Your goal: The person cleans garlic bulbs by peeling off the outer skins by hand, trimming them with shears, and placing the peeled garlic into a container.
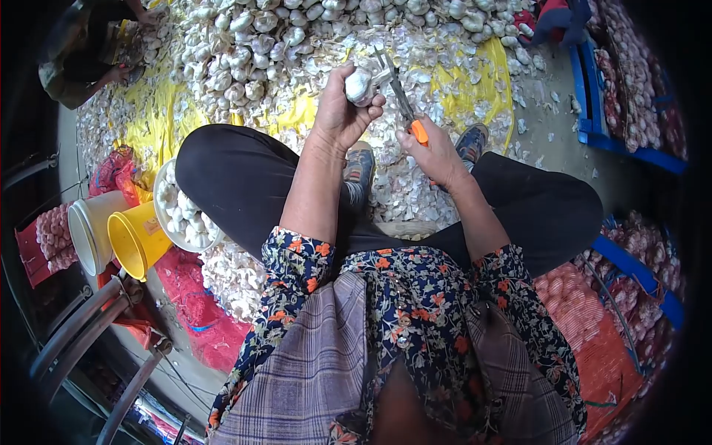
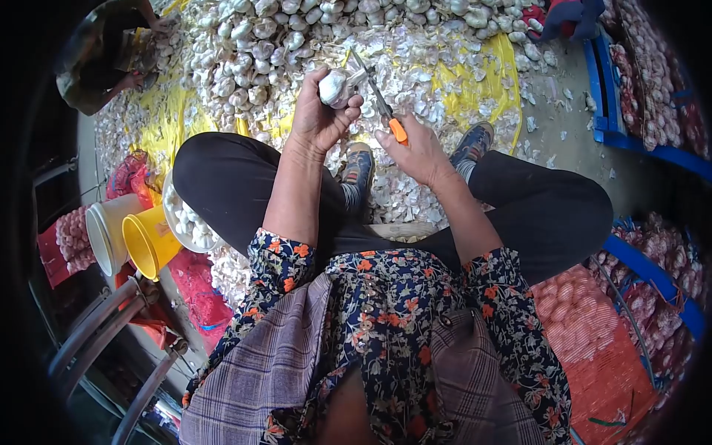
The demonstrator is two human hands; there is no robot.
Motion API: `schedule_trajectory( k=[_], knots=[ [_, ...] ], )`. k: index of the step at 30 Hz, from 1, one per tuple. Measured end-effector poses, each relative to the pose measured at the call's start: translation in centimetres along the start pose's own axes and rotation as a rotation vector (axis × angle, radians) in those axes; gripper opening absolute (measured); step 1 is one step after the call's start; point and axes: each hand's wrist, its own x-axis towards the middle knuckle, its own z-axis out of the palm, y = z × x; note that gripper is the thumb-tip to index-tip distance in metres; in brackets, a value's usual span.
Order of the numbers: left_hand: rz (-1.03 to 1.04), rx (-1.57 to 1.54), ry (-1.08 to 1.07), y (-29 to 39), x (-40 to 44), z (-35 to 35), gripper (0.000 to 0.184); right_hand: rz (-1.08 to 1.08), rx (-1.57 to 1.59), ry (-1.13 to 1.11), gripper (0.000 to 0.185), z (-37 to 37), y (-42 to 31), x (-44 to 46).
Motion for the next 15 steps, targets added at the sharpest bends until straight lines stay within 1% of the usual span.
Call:
schedule_trajectory(
  k=[3, 5, 8, 9, 11, 12, 14, 15],
  knots=[
    [0.017, -0.004, -0.008, -0.2, 0.5, -0.1, 0.034, 0.010, -0.006, 0.010, 0.048, 0.0, 0.1, 0.5],
    [0.032, -0.003, 0.006, -0.5, 0.9, -0.1, 0.036, 0.021, -0.071, -0.044, 0.049, -0.3, 0.0, 0.8],
    [0.000, 0.040, 0.009, -0.6, 1.5, -0.3, 0.037, 0.042, -0.052, -0.039, 0.046, -0.1, 0.5, 1.1],
    [-0.021, 0.003, -0.025, -0.6, 1.7, -0.4, 0.038, 0.051, -0.049, -0.042, 0.046, -0.2, 0.5, 1.0],
    [-0.029, 0.026, 0.000, -0.6, 2.0, -0.5, 0.038, -0.028, -0.076, 0.013, 0.041, -0.6, 0.4, 1.0],
    [-0.030, 0.049, 0.023, -0.6, 2.0, -0.5, 0.039, -0.023, -0.075, 0.012, 0.041, -0.4, 0.8, 1.0],
    [-0.027, 0.034, 0.018, -0.9, 2.2, -0.8, 0.037, -0.064, -0.158, 0.172, 0.038, 0.4, 2.5, 1.3],
    [-0.010, 0.051, 0.018, -1.0, 2.4, -0.9, 0.035, -0.060, -0.157, 0.170, 0.038, 0.8, 3.4, 1.5]
  ],
)
